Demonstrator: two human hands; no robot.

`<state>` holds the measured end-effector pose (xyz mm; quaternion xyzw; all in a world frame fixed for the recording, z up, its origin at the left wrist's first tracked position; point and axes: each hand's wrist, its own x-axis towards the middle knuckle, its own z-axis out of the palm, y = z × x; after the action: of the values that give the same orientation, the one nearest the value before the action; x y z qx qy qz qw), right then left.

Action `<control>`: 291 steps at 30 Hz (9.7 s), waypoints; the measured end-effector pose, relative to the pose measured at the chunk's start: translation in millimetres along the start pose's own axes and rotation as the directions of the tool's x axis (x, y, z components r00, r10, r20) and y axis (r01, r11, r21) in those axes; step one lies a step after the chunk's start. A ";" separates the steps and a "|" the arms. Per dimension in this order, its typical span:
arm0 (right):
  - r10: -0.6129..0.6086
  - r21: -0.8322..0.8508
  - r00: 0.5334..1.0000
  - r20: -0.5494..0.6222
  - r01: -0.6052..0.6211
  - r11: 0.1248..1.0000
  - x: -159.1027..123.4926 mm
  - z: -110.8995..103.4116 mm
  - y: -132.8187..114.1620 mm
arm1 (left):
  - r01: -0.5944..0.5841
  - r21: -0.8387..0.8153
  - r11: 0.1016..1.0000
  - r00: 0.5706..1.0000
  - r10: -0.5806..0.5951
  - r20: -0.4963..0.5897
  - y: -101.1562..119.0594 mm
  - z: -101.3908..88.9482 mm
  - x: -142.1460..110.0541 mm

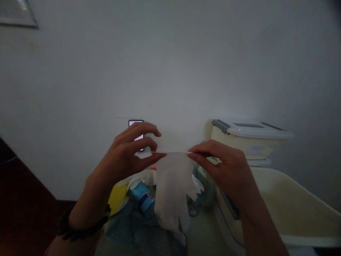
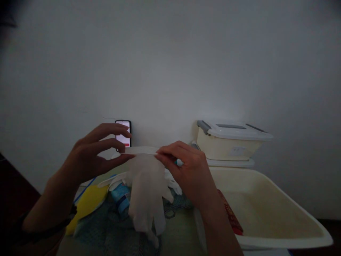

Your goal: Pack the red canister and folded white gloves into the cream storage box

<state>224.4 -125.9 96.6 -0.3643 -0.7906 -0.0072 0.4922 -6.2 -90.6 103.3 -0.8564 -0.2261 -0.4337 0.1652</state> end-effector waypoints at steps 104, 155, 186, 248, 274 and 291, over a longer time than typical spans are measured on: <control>0.365 0.659 0.931 0.008 -0.279 0.698 -4.4 23.2 -15.1 | 0.270 -0.648 0.713 0.920 -0.389 -0.045 45.9 28.2 4.9; 0.430 0.599 0.903 0.028 -0.360 0.716 -3.2 26.1 -11.8 | 0.497 -0.846 0.196 0.777 -0.534 0.333 29.2 35.6 8.5; 0.381 0.538 0.924 0.039 -0.341 0.771 -5.6 20.9 -15.2 | 0.465 -0.885 0.023 0.853 -0.278 0.441 35.5 41.3 6.2; 0.538 0.640 0.638 -0.551 -0.090 0.763 6.6 -18.9 8.2 | 0.623 -0.553 0.554 0.689 -0.053 0.723 -5.9 40.2 -10.4; 0.426 0.494 0.902 -0.078 -0.336 0.802 -4.0 18.4 -11.6 | 0.675 -0.731 0.098 0.737 -0.128 0.663 22.6 61.7 -4.8; 0.425 0.477 0.900 -0.099 -0.332 0.814 -3.4 18.9 -8.5 | 0.698 -0.716 0.036 0.716 -0.054 0.696 24.1 56.5 -4.6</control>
<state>205.7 -127.1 87.2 -0.3887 -0.6281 0.2370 0.6311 42.0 -85.0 65.3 -0.7287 -0.1570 -0.2652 -0.6116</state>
